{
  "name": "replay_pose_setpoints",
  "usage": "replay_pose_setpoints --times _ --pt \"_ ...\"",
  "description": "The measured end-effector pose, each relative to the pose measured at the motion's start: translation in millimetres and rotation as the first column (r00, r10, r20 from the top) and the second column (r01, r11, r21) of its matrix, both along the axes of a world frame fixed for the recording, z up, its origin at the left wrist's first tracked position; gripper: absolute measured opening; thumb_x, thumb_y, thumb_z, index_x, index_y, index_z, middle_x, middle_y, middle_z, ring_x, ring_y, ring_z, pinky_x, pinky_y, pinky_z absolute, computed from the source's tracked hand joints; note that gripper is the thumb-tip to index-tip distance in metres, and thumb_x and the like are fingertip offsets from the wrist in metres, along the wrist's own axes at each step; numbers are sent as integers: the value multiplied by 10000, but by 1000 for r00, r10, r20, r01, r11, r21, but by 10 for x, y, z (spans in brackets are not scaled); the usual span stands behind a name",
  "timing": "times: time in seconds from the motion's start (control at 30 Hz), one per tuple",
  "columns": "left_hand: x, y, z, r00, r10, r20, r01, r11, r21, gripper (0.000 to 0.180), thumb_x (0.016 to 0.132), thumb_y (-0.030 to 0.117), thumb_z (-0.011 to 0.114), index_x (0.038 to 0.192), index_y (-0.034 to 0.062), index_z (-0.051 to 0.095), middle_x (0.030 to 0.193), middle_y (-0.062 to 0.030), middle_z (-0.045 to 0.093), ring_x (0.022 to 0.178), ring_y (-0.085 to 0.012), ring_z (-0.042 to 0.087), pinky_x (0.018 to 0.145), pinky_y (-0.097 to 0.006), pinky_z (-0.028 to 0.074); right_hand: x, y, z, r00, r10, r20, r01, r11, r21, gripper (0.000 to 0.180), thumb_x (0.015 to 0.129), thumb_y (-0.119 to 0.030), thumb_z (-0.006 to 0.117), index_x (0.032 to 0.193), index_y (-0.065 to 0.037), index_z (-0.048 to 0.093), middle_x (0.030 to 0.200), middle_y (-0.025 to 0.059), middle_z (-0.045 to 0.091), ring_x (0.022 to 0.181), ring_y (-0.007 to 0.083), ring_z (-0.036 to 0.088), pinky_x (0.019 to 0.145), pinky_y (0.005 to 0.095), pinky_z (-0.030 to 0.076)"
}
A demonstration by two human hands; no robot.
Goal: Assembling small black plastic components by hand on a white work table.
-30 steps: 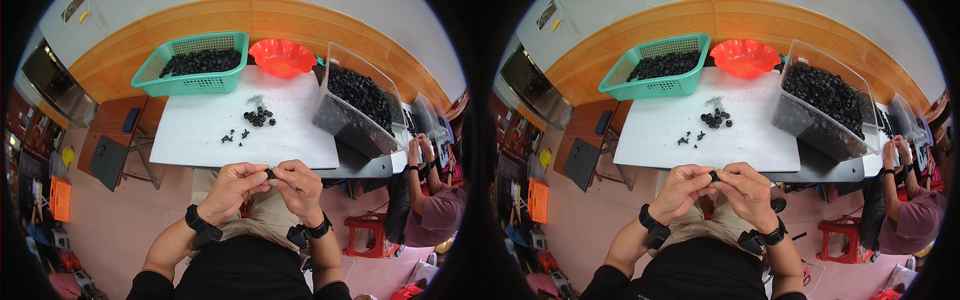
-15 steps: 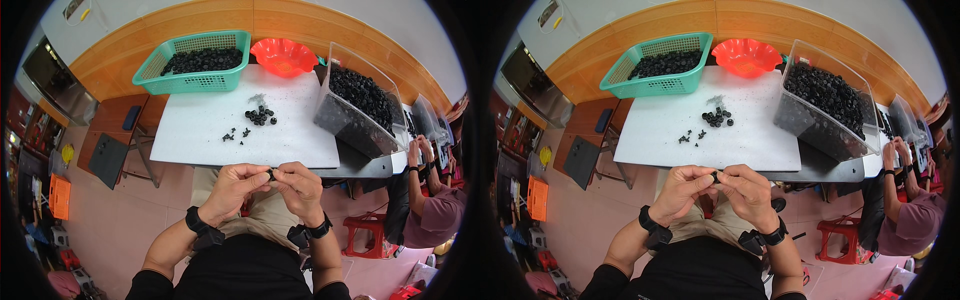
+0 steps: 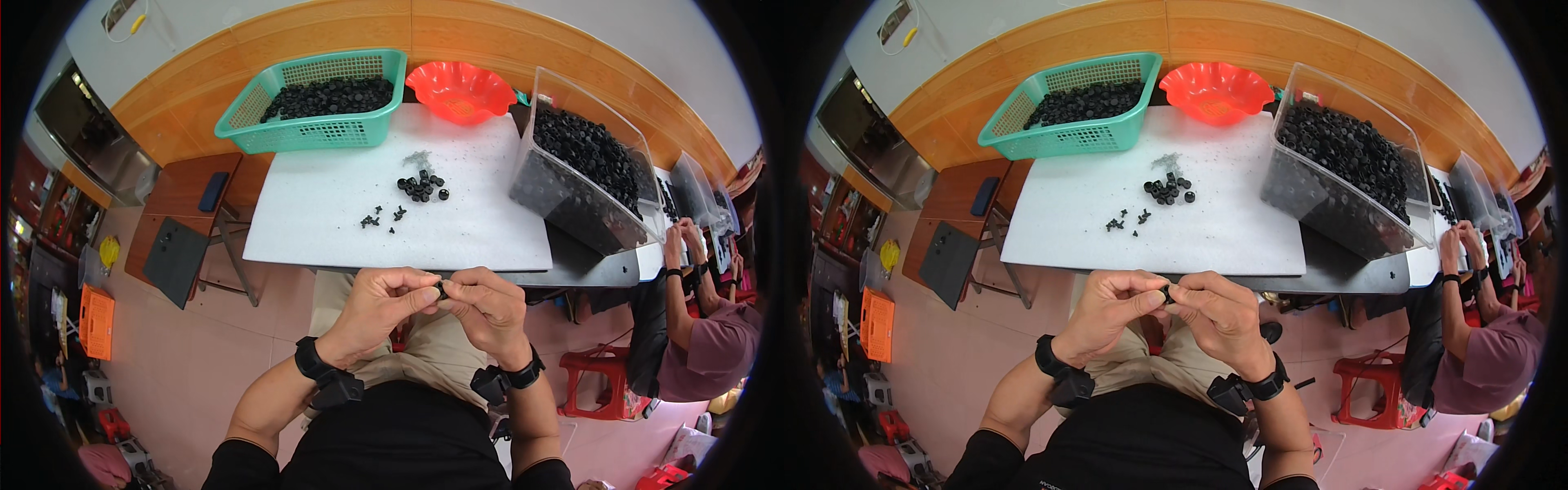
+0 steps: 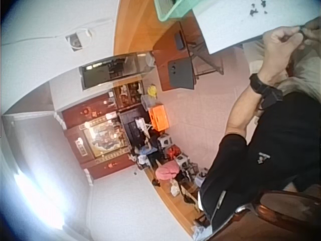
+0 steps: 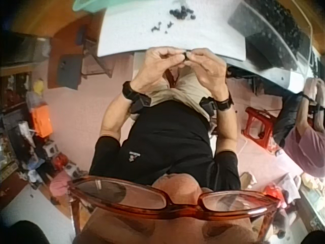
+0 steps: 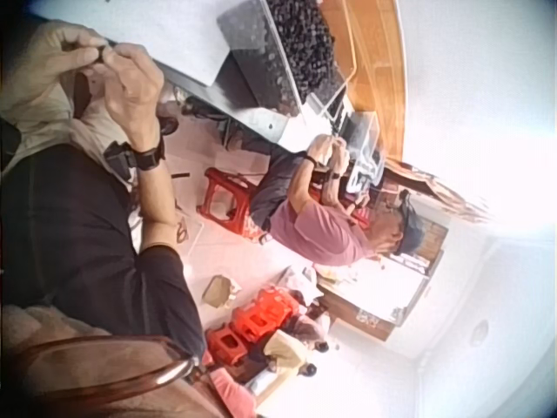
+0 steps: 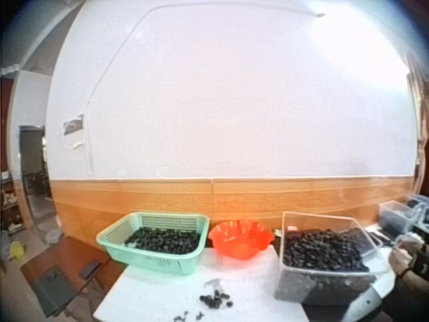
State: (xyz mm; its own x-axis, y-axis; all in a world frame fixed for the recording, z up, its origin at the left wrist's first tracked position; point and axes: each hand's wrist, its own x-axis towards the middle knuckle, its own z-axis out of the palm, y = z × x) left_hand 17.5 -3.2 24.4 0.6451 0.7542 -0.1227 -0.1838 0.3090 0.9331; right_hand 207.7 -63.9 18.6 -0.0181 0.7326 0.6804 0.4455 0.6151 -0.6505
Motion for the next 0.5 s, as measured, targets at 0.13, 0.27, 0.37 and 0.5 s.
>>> replay_pose_setpoints --times 0.13,0.27,0.37,0.5 --pt "27 -30 14 999 34 12 -34 997 63 215 944 109 692 1117 -18 708 873 -52 731 721 -24 626 568 -158 452 9 -1 30 1000 2 28 -2 1000 -5 249 761 65 772 990 3 697 897 133 694 699 213 680 590 286 546" --pt "26 -32 7 1000 28 0 -28 997 66 216 943 101 691 1121 -22 706 883 -51 731 764 -37 649 601 -163 470 24 -2 17 999 -4 46 4 1000 -10 228 772 48 768 987 17 698 891 135 694 697 220 683 587 291 545" --pt "19 -25 -24 1000 -5 9 4 998 66 182 949 21 645 1112 -50 685 1001 -116 719 823 -141 693 741 -264 578 17 -4 33 998 -28 55 29 999 -18 216 771 39 768 973 15 698 888 131 691 691 222 681 583 294 544" --pt "68 -81 -35 997 63 52 -64 997 34 177 950 25 645 1105 -53 684 960 -120 718 799 -146 686 728 -278 579 -1 -6 24 997 -53 61 52 999 14 211 768 31 771 964 7 698 885 128 688 686 224 680 580 296 544"
